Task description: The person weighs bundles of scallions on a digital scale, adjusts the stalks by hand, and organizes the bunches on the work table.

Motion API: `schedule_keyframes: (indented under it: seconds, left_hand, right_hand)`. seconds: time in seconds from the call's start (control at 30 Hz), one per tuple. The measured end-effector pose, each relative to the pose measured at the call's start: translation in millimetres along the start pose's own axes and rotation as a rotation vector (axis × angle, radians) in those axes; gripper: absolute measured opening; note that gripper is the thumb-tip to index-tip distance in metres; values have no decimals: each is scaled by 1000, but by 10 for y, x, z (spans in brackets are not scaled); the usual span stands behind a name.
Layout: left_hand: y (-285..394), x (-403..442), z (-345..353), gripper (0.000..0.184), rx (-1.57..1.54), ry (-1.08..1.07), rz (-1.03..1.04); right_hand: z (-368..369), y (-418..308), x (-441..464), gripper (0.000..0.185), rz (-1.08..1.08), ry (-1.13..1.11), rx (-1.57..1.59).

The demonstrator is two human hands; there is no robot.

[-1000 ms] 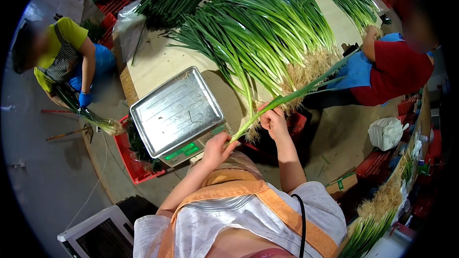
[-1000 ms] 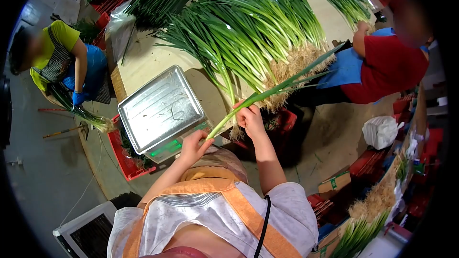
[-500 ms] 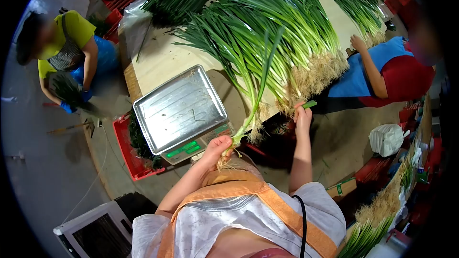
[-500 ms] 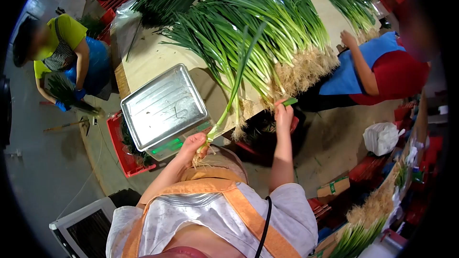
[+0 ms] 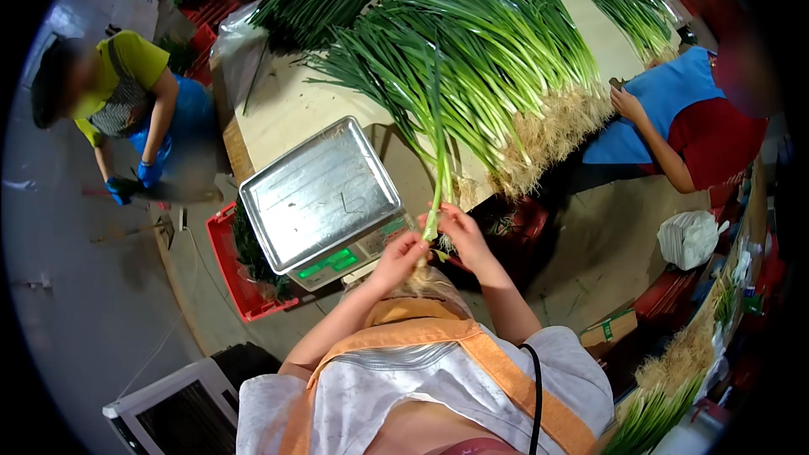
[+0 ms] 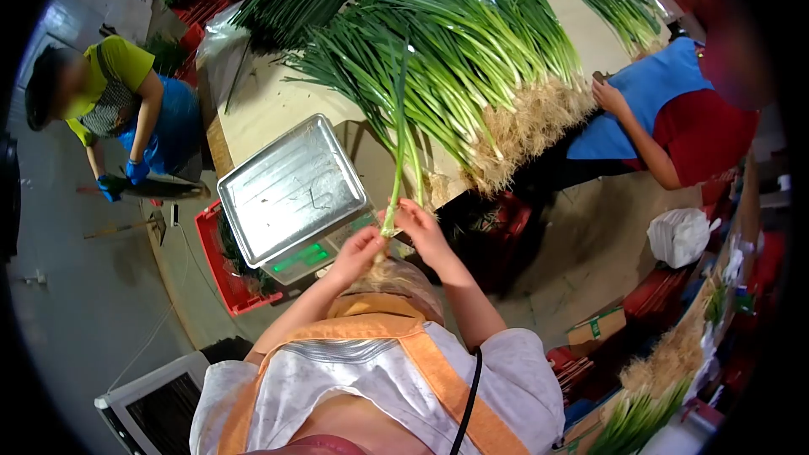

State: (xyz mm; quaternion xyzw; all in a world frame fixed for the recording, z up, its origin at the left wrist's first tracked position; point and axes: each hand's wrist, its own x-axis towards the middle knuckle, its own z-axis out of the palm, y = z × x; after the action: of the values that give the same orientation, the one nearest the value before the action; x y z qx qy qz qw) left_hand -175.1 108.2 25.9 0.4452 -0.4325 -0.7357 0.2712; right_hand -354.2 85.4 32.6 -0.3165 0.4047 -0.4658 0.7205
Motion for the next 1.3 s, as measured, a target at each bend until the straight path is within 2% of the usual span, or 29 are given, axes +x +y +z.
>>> schedule_keyframes:
  seconds: [0.07, 0.1, 0.13, 0.2, 0.27, 0.33, 0.43, 0.47, 0.53, 0.63, 0.7, 0.73, 0.83, 0.87, 0.97, 1.0, 1.07, 1.13, 1.2, 1.3]
  left_hand:
    - [-29, -36, 116, 28, 243, -54, -31]
    - [-1, -34, 122, 34, 443, -150, -32]
    - [-49, -33, 184, 38, 448, -148, 147]
    - [-13, -87, 323, 49, 285, -112, 53]
    - [-100, -56, 343, 51, 260, -148, 30]
    - [-433, 63, 309, 47, 155, -167, 14]
    - [-695, 118, 343, 37, 189, -164, -9]
    - [-588, 74, 413, 35, 198, -209, -103]
    - [-669, 85, 467, 31, 217, -322, -139]
    - [-730, 120, 610, 29, 313, -489, -146]
    - [-634, 88, 754, 29, 417, -608, -160]
    - [-655, 98, 771, 30, 519, -686, -101]
    - [-779, 154, 859, 30, 656, -853, -65]
    - [-780, 147, 912, 33, 659, -856, -149]
    - [-955, 228, 1013, 35, 745, -984, 4]
    - [-1021, 240, 1024, 35, 820, -972, 45]
    - [-961, 127, 1130, 34, 813, -928, 84]
    - [-975, 34, 1154, 31, 659, -848, 20]
    - [-952, -113, 1151, 29, 521, -735, -103]
    - [-1422, -60, 804, 27, 469, -582, -204]
  right_hand:
    - [-3, 126, -30, 25, 1, 9, -28]
    - [-138, 257, -16, 23, -18, 81, -101]
    - [-181, 189, -58, 21, 17, 137, 0]
    - [-349, -6, -173, 20, 51, 272, 82]
    - [-757, 56, -238, 20, -66, 305, 187]
    - [-973, -238, -430, 18, -148, 422, 146]
    - [-1297, -560, -891, 16, -350, 540, 102]
    - [-1358, -643, -1093, 16, -400, 604, 67]
    - [-1546, -627, -1567, 15, -492, 716, -50]
    - [-1821, -106, -2194, 10, -526, 980, 3]
    - [-1736, 268, -2701, 13, -427, 1151, 0]
    - [-1520, 433, -2914, 14, -388, 1274, 80]
    - [-1016, 1048, -3346, 9, -312, 1350, 373]
    - [-883, 1259, -3413, 8, -276, 1337, 415]
    - [-568, 1593, -3497, 11, -176, 1325, 564]
    - [-458, 1549, -3513, 13, -126, 1345, 575]
    - [-617, 1653, -3564, 17, -162, 1354, 601]
    - [-723, 1634, -3559, 18, -275, 1420, 558]
    - [-877, 1178, -3690, 17, -448, 1542, 418]
    - [-1411, 230, -4153, 12, -719, 1699, 19]
